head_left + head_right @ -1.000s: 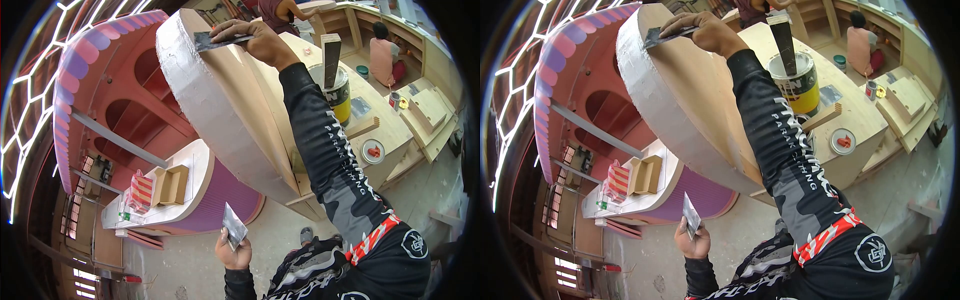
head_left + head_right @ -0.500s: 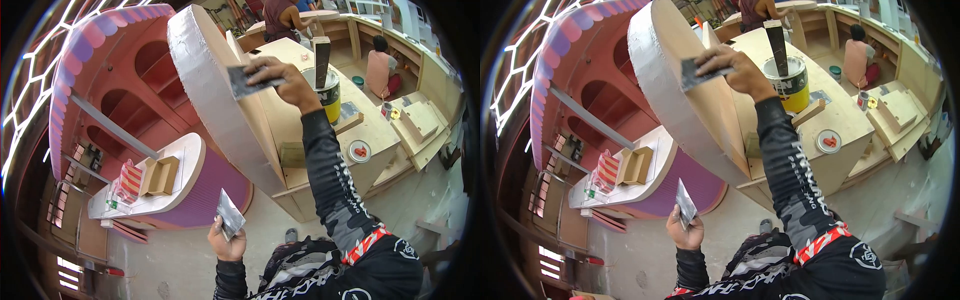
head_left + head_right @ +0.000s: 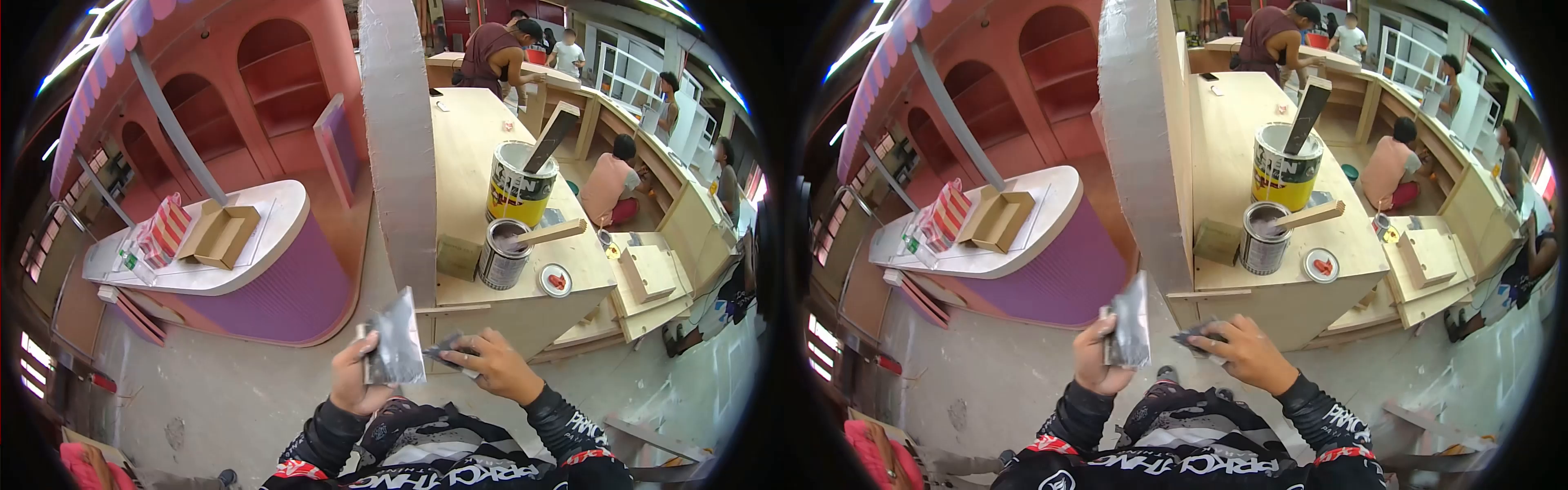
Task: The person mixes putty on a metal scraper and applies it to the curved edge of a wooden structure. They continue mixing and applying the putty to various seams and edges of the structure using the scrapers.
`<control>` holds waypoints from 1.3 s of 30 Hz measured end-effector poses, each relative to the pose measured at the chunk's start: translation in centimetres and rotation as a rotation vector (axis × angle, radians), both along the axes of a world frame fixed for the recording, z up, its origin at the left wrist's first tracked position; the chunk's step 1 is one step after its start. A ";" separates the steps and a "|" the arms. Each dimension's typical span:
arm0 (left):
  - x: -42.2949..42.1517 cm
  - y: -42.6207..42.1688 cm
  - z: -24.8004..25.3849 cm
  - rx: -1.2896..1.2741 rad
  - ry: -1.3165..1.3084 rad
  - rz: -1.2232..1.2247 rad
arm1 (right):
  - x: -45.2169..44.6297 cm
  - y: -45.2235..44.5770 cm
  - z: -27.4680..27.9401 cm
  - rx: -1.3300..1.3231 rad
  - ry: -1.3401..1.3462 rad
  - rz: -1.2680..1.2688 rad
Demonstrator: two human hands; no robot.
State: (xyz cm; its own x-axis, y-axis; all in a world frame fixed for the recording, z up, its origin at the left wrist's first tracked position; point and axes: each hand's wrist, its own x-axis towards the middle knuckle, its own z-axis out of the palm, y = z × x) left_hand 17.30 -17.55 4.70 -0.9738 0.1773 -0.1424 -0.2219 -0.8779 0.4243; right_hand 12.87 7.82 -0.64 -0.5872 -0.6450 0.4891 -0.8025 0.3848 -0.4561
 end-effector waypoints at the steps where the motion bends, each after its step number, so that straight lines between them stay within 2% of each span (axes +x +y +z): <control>1: 0.2 0.0 1.2 -0.144 0.048 0.147 | 0.1 0.3 -1.3 0.121 -0.164 -0.021; 2: 0.4 0.0 1.2 -0.349 0.250 0.269 | 0.7 0.0 -2.4 -0.169 -0.314 -0.025; 3: 0.3 -0.1 0.6 -0.338 0.248 0.270 | 1.5 -0.5 -2.8 -0.158 -0.313 -0.026; 5: -0.3 -0.4 -1.4 -1.008 0.933 0.453 | 3.0 -1.8 -3.1 -1.270 -1.542 -0.165; 6: -1.4 -2.3 -1.4 -1.458 1.385 0.517 | 3.3 -2.5 -2.5 -1.265 -1.539 -0.177; 7: -1.5 -2.2 -1.6 -1.446 1.379 0.517 | 4.0 -3.4 -1.5 -1.358 -1.674 -0.062; 9: -1.4 -2.0 -1.3 -1.646 1.566 0.371 | 4.8 -4.9 0.4 -1.552 -1.932 0.193; 11: -1.5 -3.6 -2.3 -1.643 1.532 0.358 | 4.4 -5.9 1.8 -1.555 -1.827 0.087; 13: -1.9 -6.1 -1.6 -1.675 1.594 0.357 | 4.4 -6.8 3.3 -1.511 -1.698 0.100; 15: -3.0 -8.5 -2.6 -1.651 1.579 0.342 | 4.5 -7.3 2.8 -1.611 -1.658 0.143; 17: -4.7 -10.7 -6.4 -1.518 1.134 0.051 | 4.3 -8.4 4.4 -1.227 -1.066 0.350; 18: -3.8 -11.2 -7.1 -1.289 0.661 -0.007 | 5.2 -9.9 4.1 -1.035 -0.676 0.039; 19: -4.7 -11.9 -7.4 -1.279 0.689 -0.033 | 4.7 -11.3 4.6 -1.048 -0.652 0.012; 21: -5.0 -13.3 -6.9 -0.140 -0.214 -0.314 | 4.0 -14.4 6.0 -0.443 0.063 0.051; 22: -5.5 -14.5 -7.2 -0.074 -0.238 -0.432 | 3.9 -16.1 5.1 -0.426 0.047 0.101; 23: -5.7 -15.3 -6.9 -0.069 -0.253 -0.444 | 3.6 -17.6 3.9 -0.424 0.033 0.087; 25: -6.0 -17.0 -5.8 -0.096 -0.204 -0.477 | 3.2 -20.4 0.9 -0.293 0.081 -0.065; 26: -6.6 -18.2 -6.0 -0.151 -0.043 -0.450 | 3.4 -21.3 -0.4 -0.250 0.064 -0.199; 27: -6.8 -19.1 -6.0 -0.153 -0.070 -0.465 | 3.6 -21.5 -1.5 -0.254 0.038 -0.215; 29: -7.6 -20.7 -5.7 -0.149 -0.117 -0.333 | 4.3 -21.3 -3.0 0.013 -0.077 -0.387; 30: -7.6 -21.2 -5.1 -0.221 -0.048 -0.259 | 5.6 -22.2 -3.9 0.003 -0.095 -0.407; 32: -8.3 -21.3 -4.8 -0.336 0.174 -0.053 | 7.5 -23.5 -4.9 -0.902 -1.115 -0.692; 33: -8.3 -21.7 -5.1 -0.408 0.294 0.017 | 7.9 -24.6 -3.8 -0.913 -1.118 -0.711; 34: -8.2 -22.2 -5.4 -0.413 0.292 -0.015 | 8.3 -26.3 -2.0 -1.265 -1.114 -0.553; 35: -8.3 -22.6 -5.7 -0.591 0.357 0.008 | 8.1 -27.6 -0.9 -1.604 -1.052 -0.362; 36: -8.6 -22.9 -5.9 -0.763 0.432 0.037 | 7.9 -28.5 -1.4 -1.633 -1.065 -0.378; 37: -8.4 -22.6 -6.2 -0.764 0.465 0.035 | 7.4 -29.3 -1.6 -1.655 -1.028 -0.392; 39: -7.6 -22.5 -4.6 -1.048 0.673 -0.103 | 6.4 -30.3 -1.9 -1.574 -1.083 -0.402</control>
